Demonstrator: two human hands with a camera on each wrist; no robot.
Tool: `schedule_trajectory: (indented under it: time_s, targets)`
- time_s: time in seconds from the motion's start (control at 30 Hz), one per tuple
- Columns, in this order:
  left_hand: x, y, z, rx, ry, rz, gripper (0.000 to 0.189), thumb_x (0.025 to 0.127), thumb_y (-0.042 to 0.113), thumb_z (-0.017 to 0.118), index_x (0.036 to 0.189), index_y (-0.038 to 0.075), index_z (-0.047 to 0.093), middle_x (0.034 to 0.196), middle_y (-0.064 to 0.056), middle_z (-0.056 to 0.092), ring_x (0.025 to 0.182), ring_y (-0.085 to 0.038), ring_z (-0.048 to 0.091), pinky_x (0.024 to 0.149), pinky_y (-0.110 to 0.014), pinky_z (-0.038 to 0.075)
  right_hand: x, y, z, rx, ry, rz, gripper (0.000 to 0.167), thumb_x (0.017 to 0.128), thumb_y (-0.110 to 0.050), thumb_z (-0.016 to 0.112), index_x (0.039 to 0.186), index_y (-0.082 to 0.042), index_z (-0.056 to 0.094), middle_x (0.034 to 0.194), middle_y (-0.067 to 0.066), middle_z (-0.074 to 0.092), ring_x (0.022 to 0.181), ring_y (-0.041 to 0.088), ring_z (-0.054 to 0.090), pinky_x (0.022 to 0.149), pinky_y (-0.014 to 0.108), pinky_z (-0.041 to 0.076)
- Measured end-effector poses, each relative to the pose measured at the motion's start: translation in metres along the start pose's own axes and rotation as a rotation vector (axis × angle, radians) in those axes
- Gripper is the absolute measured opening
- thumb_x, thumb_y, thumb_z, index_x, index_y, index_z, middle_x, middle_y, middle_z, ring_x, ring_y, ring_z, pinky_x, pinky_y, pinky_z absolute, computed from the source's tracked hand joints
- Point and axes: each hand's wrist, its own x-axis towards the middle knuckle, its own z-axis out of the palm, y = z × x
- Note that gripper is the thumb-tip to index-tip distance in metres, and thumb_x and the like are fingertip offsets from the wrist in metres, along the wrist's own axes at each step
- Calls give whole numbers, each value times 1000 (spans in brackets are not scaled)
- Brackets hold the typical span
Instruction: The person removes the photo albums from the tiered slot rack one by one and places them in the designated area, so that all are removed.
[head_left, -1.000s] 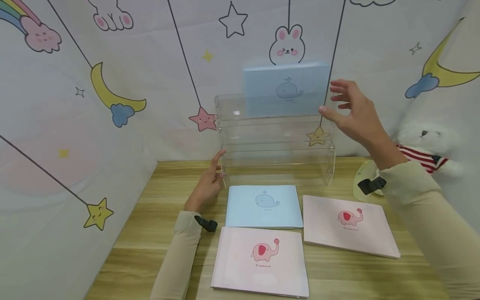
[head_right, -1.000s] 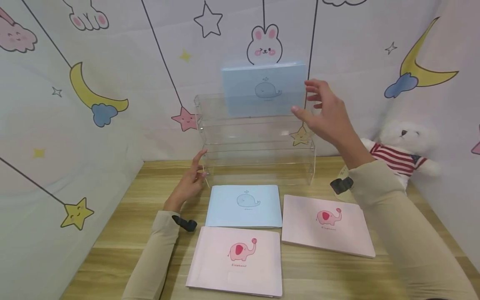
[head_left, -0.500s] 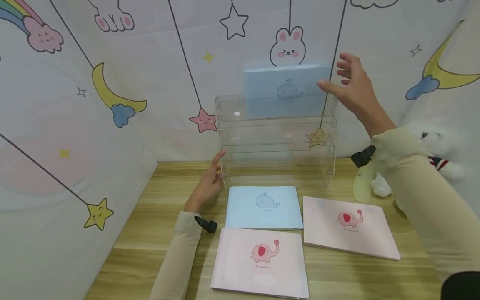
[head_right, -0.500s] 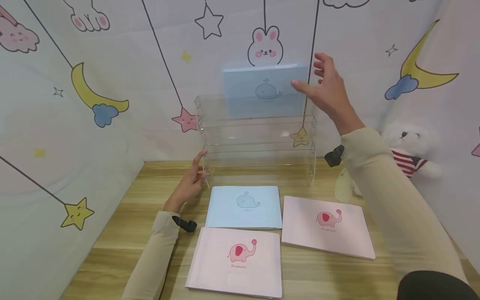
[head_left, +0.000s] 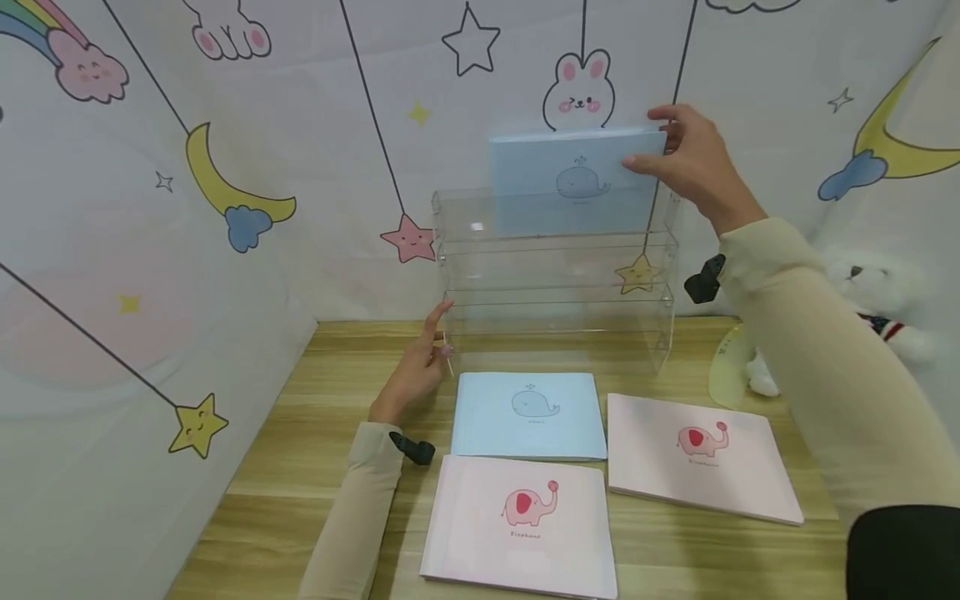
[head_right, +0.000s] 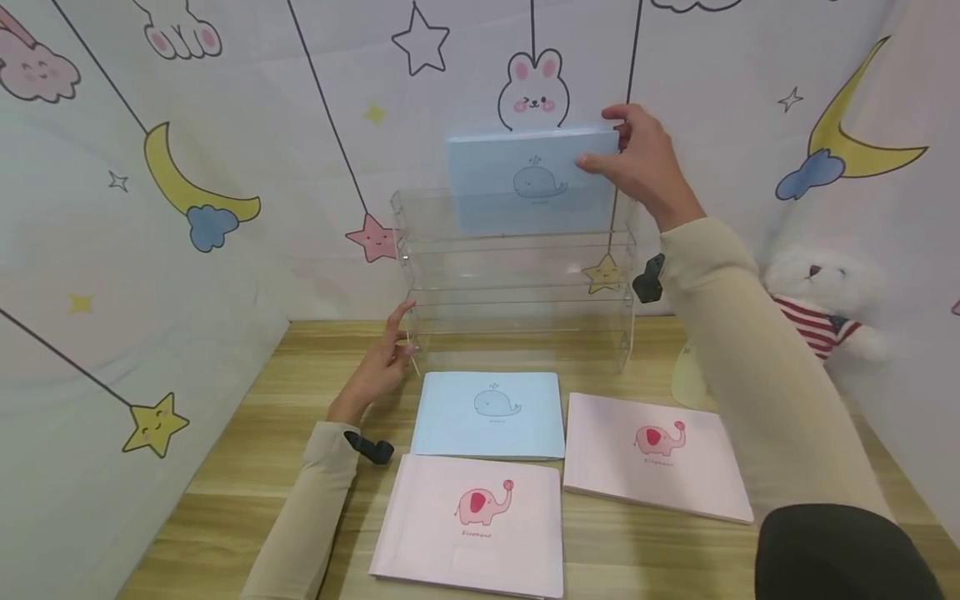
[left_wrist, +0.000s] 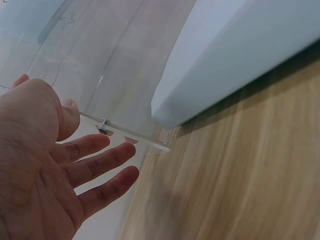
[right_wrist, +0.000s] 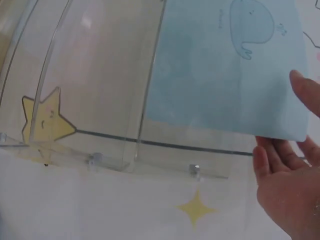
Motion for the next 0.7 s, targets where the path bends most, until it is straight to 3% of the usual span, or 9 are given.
schedule_trajectory:
  time_s: [0.13, 0.27, 0.37, 0.47, 0.7]
  targets:
    - [-1, 0, 1, -2, 0, 1, 85, 109, 5, 52, 169, 47, 10, 139, -31, 63, 125, -41, 70, 94, -53, 57, 5, 0, 3, 7, 0, 6, 69, 100, -31, 77, 160, -22, 46, 119, -9, 60, 112, 13, 59, 103, 35, 46]
    - [-2, 0, 2, -3, -1, -8, 84, 109, 5, 52, 169, 47, 10, 138, -31, 64, 128, -42, 69, 96, -55, 57, 9, 2, 4, 59, -47, 18, 62, 100, -27, 77, 157, -26, 52, 136, 3, 65, 121, 18, 63, 115, 44, 47]
    - [-2, 1, 1, -1, -3, -9, 85, 109, 5, 52, 169, 47, 10, 141, -32, 62, 130, -43, 68, 98, -58, 57, 10, 4, 5, 92, -92, 17, 62, 100, -26, 77, 157, -32, 54, 153, 12, 59, 130, 22, 61, 124, 52, 43]
    - [-1, 1, 0, 7, -5, -11, 85, 109, 4, 51, 169, 48, 9, 142, -32, 62, 129, -43, 69, 98, -58, 57, 10, 5, 7, 120, -110, -1, 61, 100, -24, 78, 156, -34, 56, 159, 11, 56, 132, 24, 61, 124, 56, 42]
    - [-1, 3, 1, 7, 1, -8, 87, 109, 2, 51, 169, 49, 8, 138, -30, 64, 127, -42, 69, 99, -58, 57, 11, 6, 15, 156, 15, -30, 50, 98, -14, 79, 145, -29, 69, 161, -1, 59, 135, 17, 62, 125, 47, 43]
